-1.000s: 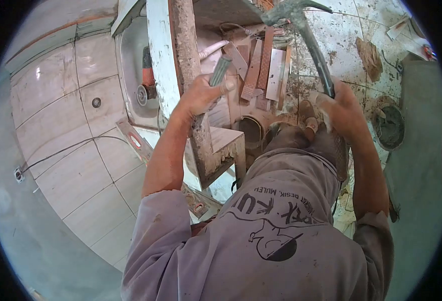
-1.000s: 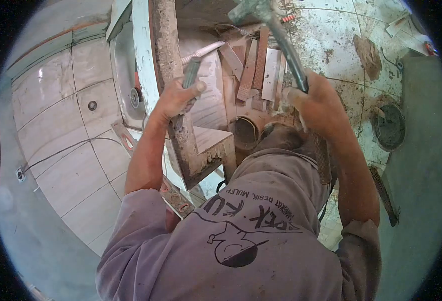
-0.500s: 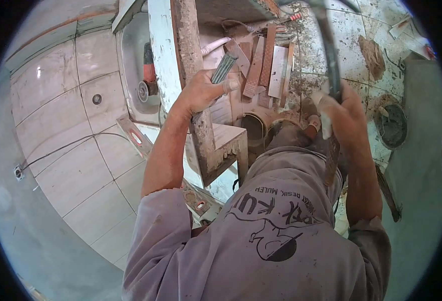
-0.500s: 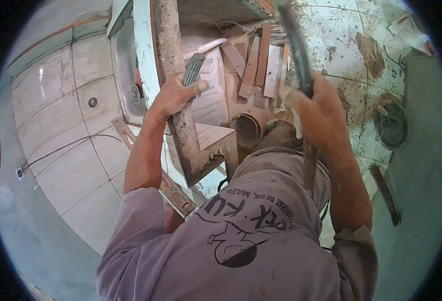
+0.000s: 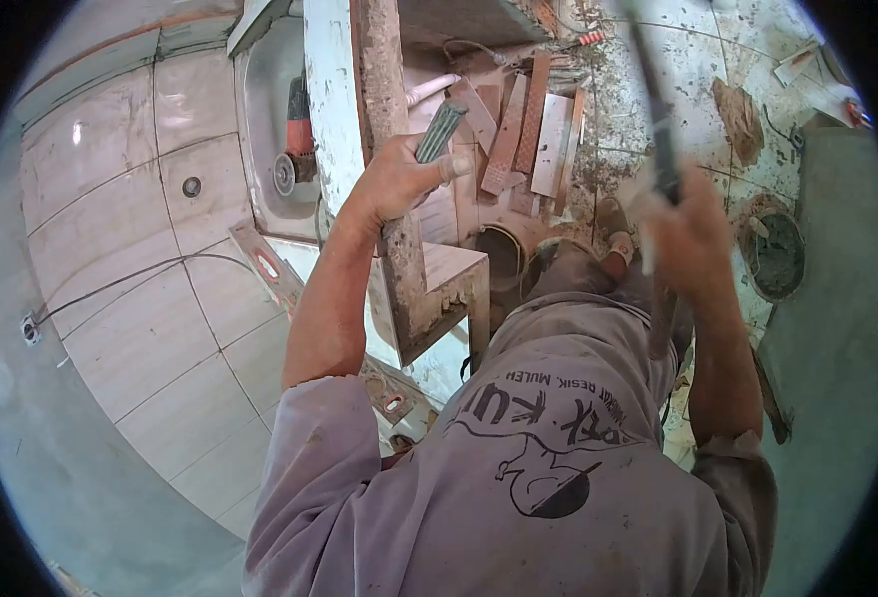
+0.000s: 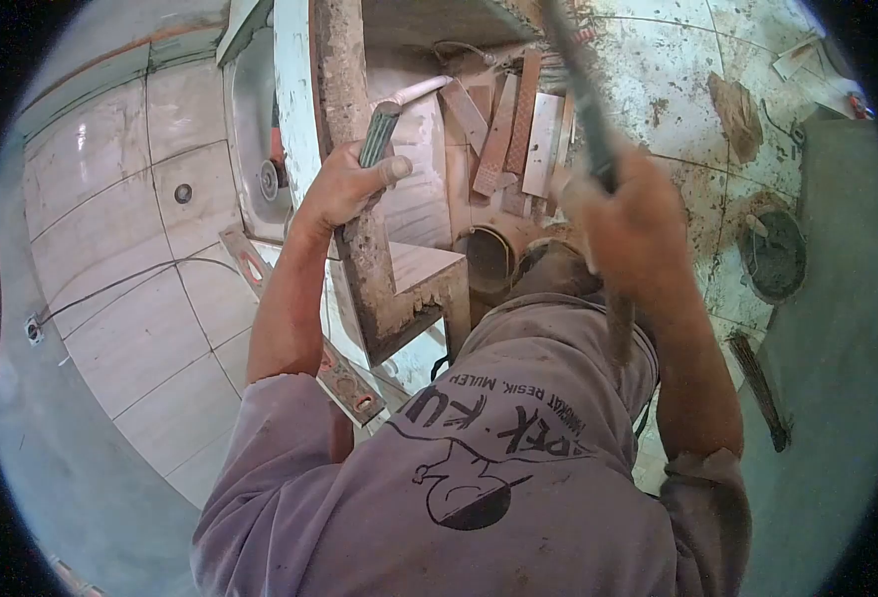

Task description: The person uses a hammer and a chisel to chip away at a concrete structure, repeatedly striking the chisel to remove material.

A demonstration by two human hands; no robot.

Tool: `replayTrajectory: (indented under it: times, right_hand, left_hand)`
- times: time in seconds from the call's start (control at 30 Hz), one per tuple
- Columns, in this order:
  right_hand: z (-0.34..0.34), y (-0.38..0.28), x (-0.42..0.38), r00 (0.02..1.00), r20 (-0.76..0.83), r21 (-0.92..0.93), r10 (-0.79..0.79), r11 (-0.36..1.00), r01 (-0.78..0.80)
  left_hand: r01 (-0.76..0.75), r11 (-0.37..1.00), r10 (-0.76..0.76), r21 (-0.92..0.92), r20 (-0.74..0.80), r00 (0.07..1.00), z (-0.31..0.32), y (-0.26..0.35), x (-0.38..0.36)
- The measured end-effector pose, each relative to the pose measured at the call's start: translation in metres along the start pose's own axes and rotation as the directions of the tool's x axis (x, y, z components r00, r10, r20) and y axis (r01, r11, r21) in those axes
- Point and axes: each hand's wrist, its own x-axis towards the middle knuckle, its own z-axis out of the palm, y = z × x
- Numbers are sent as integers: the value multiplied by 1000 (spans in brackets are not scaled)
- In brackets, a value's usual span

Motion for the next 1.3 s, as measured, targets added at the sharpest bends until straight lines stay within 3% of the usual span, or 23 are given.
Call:
replayTrajectory:
  times: [0.03, 0.07, 0.1, 0.13, 0.17, 0.23, 0.27, 0.3, 0.37, 0.53, 0.73, 0.8, 0.93, 1.0, 1.13, 1.23, 1.3]
  right_hand:
    - [5, 2, 2, 992, 84, -192, -96, 975, 111]
    - [5, 10, 3, 992, 77, -190, -100, 975, 113]
    - [4, 18, 4, 965, 166, -220, -204, 946, 238]
    - [3, 21, 7, 917, 258, -235, -304, 901, 365]
    - [1, 20, 13, 915, 253, -243, -314, 895, 374]
    - [2, 4, 15, 988, 6, -222, -153, 963, 150]
    - [-5, -11, 18, 1000, 25, -139, 5, 990, -1]
    - [-5, -14, 19, 999, 32, -145, 0, 989, 5]
    - [-8, -16, 18, 998, -20, 31, -51, 998, 52]
    - [9, 1, 13, 995, 34, -11, -96, 995, 97]
    - [8, -6, -4, 999, -46, 162, -9, 987, 16]
    - [3, -9, -6, 974, -166, 280, -153, 940, 195]
    - [2, -10, -9, 972, -173, 310, -159, 928, 207]
    - [7, -5, -10, 967, -172, 186, -189, 958, 220]
    - [6, -2, -15, 976, -139, 216, -165, 957, 192]
    - [5, -3, -16, 973, -177, 246, -149, 950, 191]
    - [5, 0, -16, 972, -180, 225, -150, 956, 189]
  left_hand:
    - [-10, 1000, 10, 6, -1, 1000, -1, -4, 2]
    - [50, 998, -51, -37, -19, 999, -3, -11, 4]
    - [117, 989, -120, -86, -33, 992, -2, -11, 1]
    - [117, 989, -120, -85, -35, 992, -2, -11, -2]
    - [63, 997, -63, -41, -15, 998, 0, -9, -3]
    - [40, 999, -40, -6, 12, 999, 3, -4, -8]
    - [14, 1000, -14, -3, -4, 1000, 6, 1, -9]
    - [-32, 999, 32, 3, -28, 999, 5, 4, -7]
    - [-28, 999, 27, -20, -20, 999, 0, 1, -5]
    - [8, 1000, -9, 11, 5, 1000, -1, 0, -4]
    - [-9, 997, 8, 73, 16, 1000, 2, 4, -8]
    - [-38, 999, 38, 14, -4, 999, 7, 8, -13]
    - [-60, 998, 60, -7, -1, 998, 9, -4, -14]
    - [-45, 998, 47, 36, -44, 998, 13, 2, -14]
    - [-42, 996, 43, 77, -7, 999, 8, -12, -12]
    - [-15, 999, 14, -35, -27, 1000, 4, -10, -11]
    - [-93, 994, 95, 58, -37, 995, 7, -9, -11]
